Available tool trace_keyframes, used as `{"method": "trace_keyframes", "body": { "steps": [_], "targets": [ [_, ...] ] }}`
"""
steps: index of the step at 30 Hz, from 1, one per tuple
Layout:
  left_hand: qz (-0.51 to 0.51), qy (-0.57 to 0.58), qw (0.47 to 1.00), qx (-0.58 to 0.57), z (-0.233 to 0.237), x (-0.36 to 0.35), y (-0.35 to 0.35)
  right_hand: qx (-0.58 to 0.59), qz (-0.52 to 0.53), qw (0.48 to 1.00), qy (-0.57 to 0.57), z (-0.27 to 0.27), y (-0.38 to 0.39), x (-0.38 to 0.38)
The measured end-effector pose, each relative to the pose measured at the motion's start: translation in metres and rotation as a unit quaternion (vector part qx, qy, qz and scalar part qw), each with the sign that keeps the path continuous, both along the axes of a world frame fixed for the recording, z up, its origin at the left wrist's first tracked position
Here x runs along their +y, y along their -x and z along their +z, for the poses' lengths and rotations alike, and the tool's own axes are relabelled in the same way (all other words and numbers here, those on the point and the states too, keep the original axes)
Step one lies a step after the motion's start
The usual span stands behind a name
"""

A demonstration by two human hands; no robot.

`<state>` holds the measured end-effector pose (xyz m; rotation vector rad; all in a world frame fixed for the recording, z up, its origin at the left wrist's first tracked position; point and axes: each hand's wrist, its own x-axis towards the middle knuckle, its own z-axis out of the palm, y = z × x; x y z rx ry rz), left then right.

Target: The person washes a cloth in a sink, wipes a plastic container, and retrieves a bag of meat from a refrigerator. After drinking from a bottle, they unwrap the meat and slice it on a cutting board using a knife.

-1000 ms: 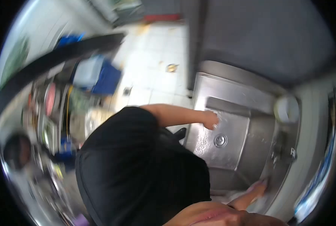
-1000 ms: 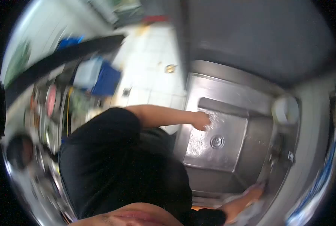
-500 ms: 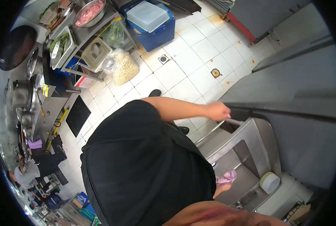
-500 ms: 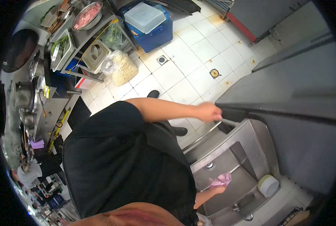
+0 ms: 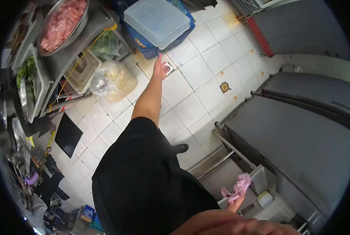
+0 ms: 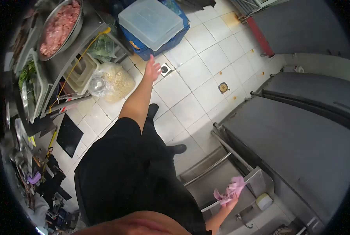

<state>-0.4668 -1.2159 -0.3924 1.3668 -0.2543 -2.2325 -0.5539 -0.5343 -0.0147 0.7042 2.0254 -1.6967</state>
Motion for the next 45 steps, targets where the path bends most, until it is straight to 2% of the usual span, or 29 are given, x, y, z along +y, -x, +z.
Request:
{"method": "trace_keyframes", "body": {
  "steps": [2, 3, 5, 7, 10, 13, 15, 17, 18, 19, 20, 21, 22, 23, 24, 25, 26, 28, 30, 31, 33, 35, 37, 39, 40, 41, 43, 44, 45],
  "targets": [
    [0.120, -0.009, 0.989, 0.089, -0.019, -0.036, 0.007, -0.014, 0.027, 0.999, -0.017, -0.010, 0.006, -0.027],
    [0.123, -0.017, 0.988, 0.091, -0.021, -0.049, 0.011, -0.028, 0.052, 0.998, -0.018, -0.015, 0.010, -0.041],
    [0.211, -0.025, 0.968, 0.134, -0.020, -0.073, 0.017, -0.031, 0.031, 0.997, -0.068, 0.003, 0.003, -0.120],
    [0.228, -0.013, 0.959, 0.169, -0.030, -0.090, 0.019, -0.063, -0.106, 0.990, -0.063, 0.015, -0.001, -0.168],
    [0.250, -0.003, 0.943, 0.219, -0.041, -0.098, 0.019, 0.050, -0.076, 0.990, -0.103, 0.014, 0.001, -0.156],
    [0.269, 0.026, 0.928, 0.258, -0.030, -0.094, 0.011, 0.001, -0.044, 0.995, -0.095, 0.050, -0.011, -0.173],
    [0.279, 0.061, 0.917, 0.279, -0.007, -0.091, -0.001, 0.005, -0.110, 0.993, -0.051, 0.033, 0.004, -0.087],
    [0.145, 0.192, 0.950, 0.199, 0.019, -0.081, -0.023, -0.059, 0.019, 0.995, 0.080, 0.025, 0.007, -0.064],
    [0.133, 0.242, 0.952, 0.136, 0.072, -0.072, -0.021, -0.040, 0.022, 0.999, 0.018, 0.029, -0.004, -0.121],
    [0.131, 0.246, 0.951, 0.135, 0.114, -0.065, -0.023, -0.033, 0.059, 0.997, 0.045, 0.035, -0.018, -0.181],
    [-0.023, 0.285, 0.958, 0.001, 0.149, -0.058, -0.026, -0.024, 0.096, 0.992, 0.074, 0.036, -0.024, -0.218],
    [-0.179, 0.310, 0.924, -0.132, 0.172, -0.047, -0.028, -0.054, 0.118, 0.991, 0.019, 0.010, -0.005, -0.205],
    [-0.188, 0.311, 0.922, -0.133, 0.185, -0.029, -0.031, -0.199, 0.087, 0.962, 0.168, -0.031, 0.027, -0.164],
    [-0.245, 0.420, 0.851, -0.198, 0.195, -0.008, -0.034, -0.261, 0.267, 0.856, 0.358, -0.090, 0.063, -0.136],
    [-0.293, 0.523, 0.758, -0.256, 0.205, 0.009, -0.038, -0.166, 0.136, 0.971, 0.101, -0.042, 0.027, -0.237],
    [-0.305, 0.526, 0.753, -0.251, 0.220, 0.030, -0.045, -0.212, 0.134, 0.964, 0.087, -0.026, 0.024, -0.288],
    [-0.360, 0.545, 0.712, -0.257, 0.237, 0.046, -0.055, -0.088, 0.195, 0.972, 0.094, -0.023, 0.009, -0.313],
    [-0.432, 0.565, 0.656, -0.252, 0.270, 0.076, -0.072, -0.068, 0.206, 0.907, 0.362, -0.049, 0.018, -0.341],
    [-0.476, 0.672, 0.526, -0.211, 0.304, 0.109, -0.076, -0.134, 0.155, 0.895, 0.395, -0.054, 0.024, -0.364],
    [-0.480, 0.683, 0.513, -0.201, 0.316, 0.122, -0.073, -0.102, 0.175, 0.889, 0.411, -0.046, 0.022, -0.375],
    [-0.486, 0.762, 0.401, -0.151, 0.339, 0.138, -0.072, -0.058, 0.182, 0.877, 0.440, -0.040, 0.012, -0.374],
    [-0.497, 0.788, 0.338, -0.134, 0.372, 0.142, -0.065, 0.020, 0.183, 0.889, 0.418, -0.037, 0.006, -0.375],
    [-0.507, 0.805, 0.283, -0.119, 0.396, 0.151, -0.059, 0.036, 0.140, 0.893, 0.425, -0.038, 0.005, -0.373],
    [-0.492, 0.838, 0.199, -0.126, 0.415, 0.159, -0.050, 0.088, 0.110, 0.930, 0.340, -0.026, 0.004, -0.373],
    [-0.545, 0.812, 0.147, -0.147, 0.426, 0.164, -0.046, 0.066, 0.062, 0.929, 0.359, -0.016, 0.005, -0.371],
    [-0.540, 0.818, 0.134, -0.143, 0.438, 0.168, -0.046, 0.075, 0.053, 0.926, 0.366, -0.016, 0.007, -0.365],
    [-0.380, 0.891, 0.247, -0.020, 0.456, 0.176, -0.051, 0.103, 0.055, 0.921, 0.372, -0.016, 0.013, -0.346],
    [-0.380, 0.895, 0.236, -0.009, 0.460, 0.179, -0.057, 0.113, 0.043, 0.918, 0.377, -0.013, 0.016, -0.335],
    [-0.277, 0.898, 0.334, -0.075, 0.463, 0.179, -0.066, 0.137, 0.036, 0.920, 0.366, -0.005, 0.016, -0.324]
  ]
}}
